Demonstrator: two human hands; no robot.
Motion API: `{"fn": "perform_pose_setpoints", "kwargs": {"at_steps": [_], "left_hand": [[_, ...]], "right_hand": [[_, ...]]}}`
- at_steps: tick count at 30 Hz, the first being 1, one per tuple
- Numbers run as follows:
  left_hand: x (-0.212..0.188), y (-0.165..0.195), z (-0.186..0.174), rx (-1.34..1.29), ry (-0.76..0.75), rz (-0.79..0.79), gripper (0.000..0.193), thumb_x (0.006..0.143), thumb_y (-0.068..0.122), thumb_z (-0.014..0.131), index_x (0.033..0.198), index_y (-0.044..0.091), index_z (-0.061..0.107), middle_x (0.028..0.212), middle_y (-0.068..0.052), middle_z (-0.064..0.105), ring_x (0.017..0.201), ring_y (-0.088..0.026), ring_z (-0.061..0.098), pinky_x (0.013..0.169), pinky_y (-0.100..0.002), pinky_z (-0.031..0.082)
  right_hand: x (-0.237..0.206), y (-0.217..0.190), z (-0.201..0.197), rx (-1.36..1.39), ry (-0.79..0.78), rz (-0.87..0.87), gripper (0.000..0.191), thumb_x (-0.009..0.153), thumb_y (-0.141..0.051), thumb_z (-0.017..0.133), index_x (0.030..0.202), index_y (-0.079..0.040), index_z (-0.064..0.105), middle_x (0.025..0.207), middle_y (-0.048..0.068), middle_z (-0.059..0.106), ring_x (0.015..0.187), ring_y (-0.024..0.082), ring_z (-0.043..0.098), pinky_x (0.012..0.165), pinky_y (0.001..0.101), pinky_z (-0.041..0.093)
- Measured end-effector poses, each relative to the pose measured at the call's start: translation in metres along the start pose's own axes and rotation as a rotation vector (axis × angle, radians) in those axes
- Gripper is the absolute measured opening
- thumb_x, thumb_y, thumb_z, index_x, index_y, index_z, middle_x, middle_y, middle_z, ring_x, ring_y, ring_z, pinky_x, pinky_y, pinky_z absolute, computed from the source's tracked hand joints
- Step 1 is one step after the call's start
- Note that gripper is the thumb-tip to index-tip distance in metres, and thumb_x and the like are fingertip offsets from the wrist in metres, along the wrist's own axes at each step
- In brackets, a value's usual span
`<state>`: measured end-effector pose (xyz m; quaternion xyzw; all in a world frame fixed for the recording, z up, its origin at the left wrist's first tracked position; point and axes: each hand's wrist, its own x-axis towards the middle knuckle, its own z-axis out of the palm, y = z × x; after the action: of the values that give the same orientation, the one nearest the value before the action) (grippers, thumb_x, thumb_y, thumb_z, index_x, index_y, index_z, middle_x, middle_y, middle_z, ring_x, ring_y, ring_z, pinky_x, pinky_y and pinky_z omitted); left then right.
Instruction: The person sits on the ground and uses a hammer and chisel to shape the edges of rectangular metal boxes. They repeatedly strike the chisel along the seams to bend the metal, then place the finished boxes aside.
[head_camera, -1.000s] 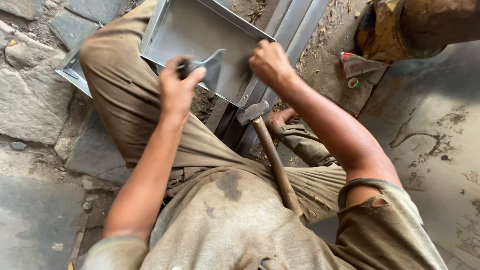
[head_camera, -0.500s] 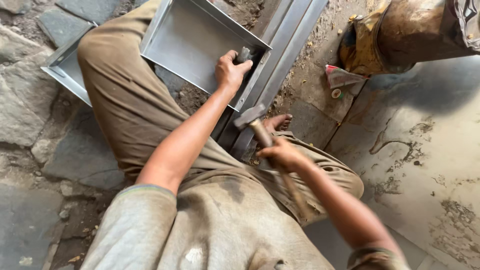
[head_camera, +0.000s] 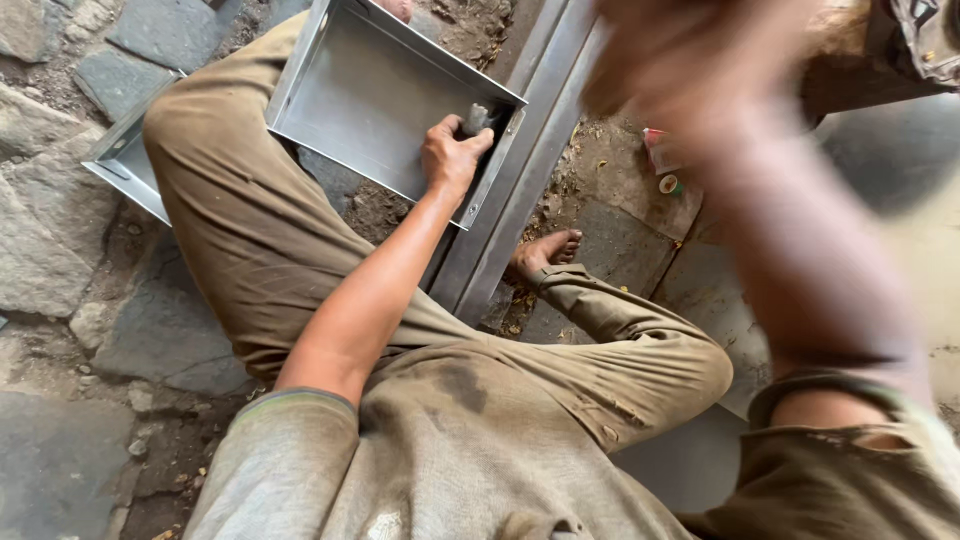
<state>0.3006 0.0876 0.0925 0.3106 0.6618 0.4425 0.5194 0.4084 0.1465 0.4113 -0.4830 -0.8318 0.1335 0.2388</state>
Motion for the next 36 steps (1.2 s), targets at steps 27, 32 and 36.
{"fn": "perform_pose_setpoints", "kwargs": {"at_steps": [27, 32, 36], "left_hand": [[-0.027, 0.055, -0.134, -0.241, 0.087, 0.122, 0.025, 0.088, 0.007, 0.084, 0.102, 0.002, 0.063, 0.087, 0.0, 0.064, 0.073, -0.011, 0.056, 0.064, -0.026, 0.051], [-0.028, 0.046, -0.133, -0.154, 0.091, 0.175, 0.034, 0.088, 0.008, 0.081, 0.117, 0.004, 0.063, 0.094, -0.001, 0.067, 0.079, -0.012, 0.064, 0.068, -0.027, 0.057], [-0.014, 0.032, -0.107, 0.124, -0.03, 0.105, 0.047, 0.083, 0.008, 0.077, 0.128, 0.007, 0.062, 0.102, -0.004, 0.069, 0.086, -0.015, 0.07, 0.072, -0.028, 0.061]], "right_hand": [[-0.102, 0.114, 0.173, -0.405, -0.599, -0.162, 0.029, 0.085, -0.008, 0.051, 0.109, -0.006, 0.067, 0.112, 0.01, 0.072, 0.065, 0.022, 0.063, 0.047, 0.0346, 0.049], [-0.101, 0.111, 0.217, -0.762, -1.227, 0.057, 0.037, 0.108, -0.011, 0.031, 0.104, -0.007, 0.068, 0.106, 0.009, 0.079, 0.054, 0.009, 0.036, 0.042, 0.0261, 0.035], [-0.142, 0.093, 0.22, -0.608, -1.032, -0.162, 0.033, 0.097, -0.011, 0.033, 0.097, -0.005, 0.065, 0.132, 0.02, 0.062, 0.043, 0.01, 0.054, 0.028, 0.0246, 0.035]]}}
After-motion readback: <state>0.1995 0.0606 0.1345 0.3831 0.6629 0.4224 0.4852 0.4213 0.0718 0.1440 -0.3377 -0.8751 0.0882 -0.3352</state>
